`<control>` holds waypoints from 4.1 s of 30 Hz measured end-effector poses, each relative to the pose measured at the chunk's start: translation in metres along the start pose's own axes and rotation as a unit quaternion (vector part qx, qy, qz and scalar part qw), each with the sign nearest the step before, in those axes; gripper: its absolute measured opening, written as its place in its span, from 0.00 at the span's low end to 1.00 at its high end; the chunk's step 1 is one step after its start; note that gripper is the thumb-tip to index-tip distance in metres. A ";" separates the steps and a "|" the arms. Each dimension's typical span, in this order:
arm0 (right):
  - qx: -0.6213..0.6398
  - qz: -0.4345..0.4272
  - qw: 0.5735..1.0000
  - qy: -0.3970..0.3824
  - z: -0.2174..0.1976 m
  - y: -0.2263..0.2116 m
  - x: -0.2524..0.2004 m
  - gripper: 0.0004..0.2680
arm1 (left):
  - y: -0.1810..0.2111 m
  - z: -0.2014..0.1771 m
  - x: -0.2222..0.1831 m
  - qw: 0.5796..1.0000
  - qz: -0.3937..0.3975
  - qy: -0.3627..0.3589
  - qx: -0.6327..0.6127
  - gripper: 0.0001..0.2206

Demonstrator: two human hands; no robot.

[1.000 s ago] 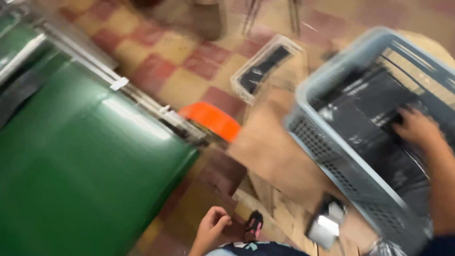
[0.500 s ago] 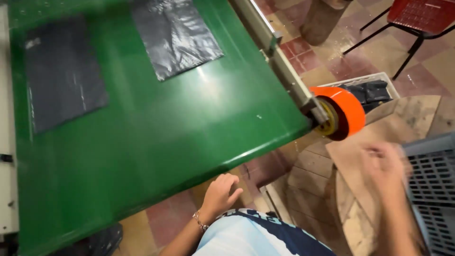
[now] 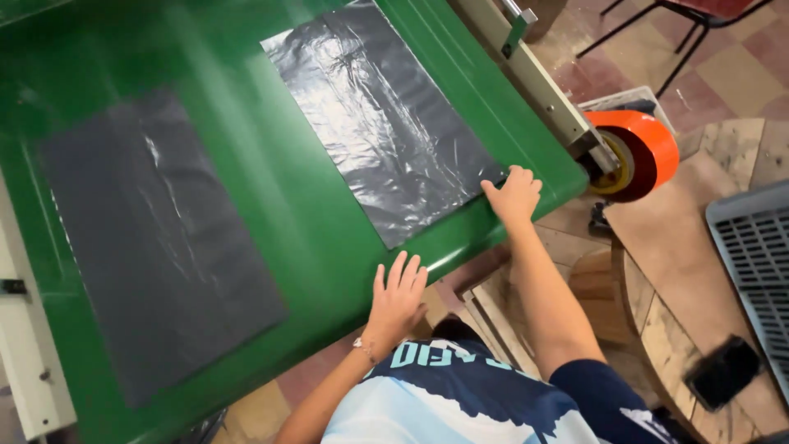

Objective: Picking up plastic bags from a conveyor belt, folding them into neat rectangles, and placing them into a plastic crate.

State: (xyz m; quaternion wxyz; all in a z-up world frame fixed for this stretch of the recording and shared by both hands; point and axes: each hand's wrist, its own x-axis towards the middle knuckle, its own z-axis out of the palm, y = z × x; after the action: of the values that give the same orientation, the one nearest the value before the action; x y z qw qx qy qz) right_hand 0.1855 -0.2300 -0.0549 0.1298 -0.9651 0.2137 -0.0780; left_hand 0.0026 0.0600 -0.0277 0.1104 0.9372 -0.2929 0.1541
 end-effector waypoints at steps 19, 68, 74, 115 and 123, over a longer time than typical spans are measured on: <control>0.094 0.062 0.980 -0.162 0.021 -0.007 0.067 0.17 | -0.009 0.043 0.075 0.995 -0.095 0.019 -0.025 0.41; 0.096 -0.231 0.960 -0.128 0.096 -0.194 0.278 0.11 | -0.327 0.098 0.247 0.869 -0.495 -0.007 -0.010 0.13; 0.053 -0.286 0.932 -0.216 0.092 -0.230 0.307 0.25 | -0.245 0.069 0.281 0.953 -0.289 0.056 0.072 0.16; 0.304 -0.542 0.782 -0.053 0.082 -0.196 0.073 0.23 | -0.152 0.085 0.244 0.965 -0.239 -0.069 0.082 0.26; 0.055 -0.459 0.886 -0.027 0.075 -0.135 0.131 0.31 | -0.189 0.046 0.168 0.957 -0.258 -0.132 -0.009 0.44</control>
State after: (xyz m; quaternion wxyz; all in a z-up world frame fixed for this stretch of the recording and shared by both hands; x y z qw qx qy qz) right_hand 0.3714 -0.1525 -0.0757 0.1380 -0.9486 -0.2611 -0.1139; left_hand 0.2541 0.1123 -0.0331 0.1154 0.9918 -0.0546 -0.0069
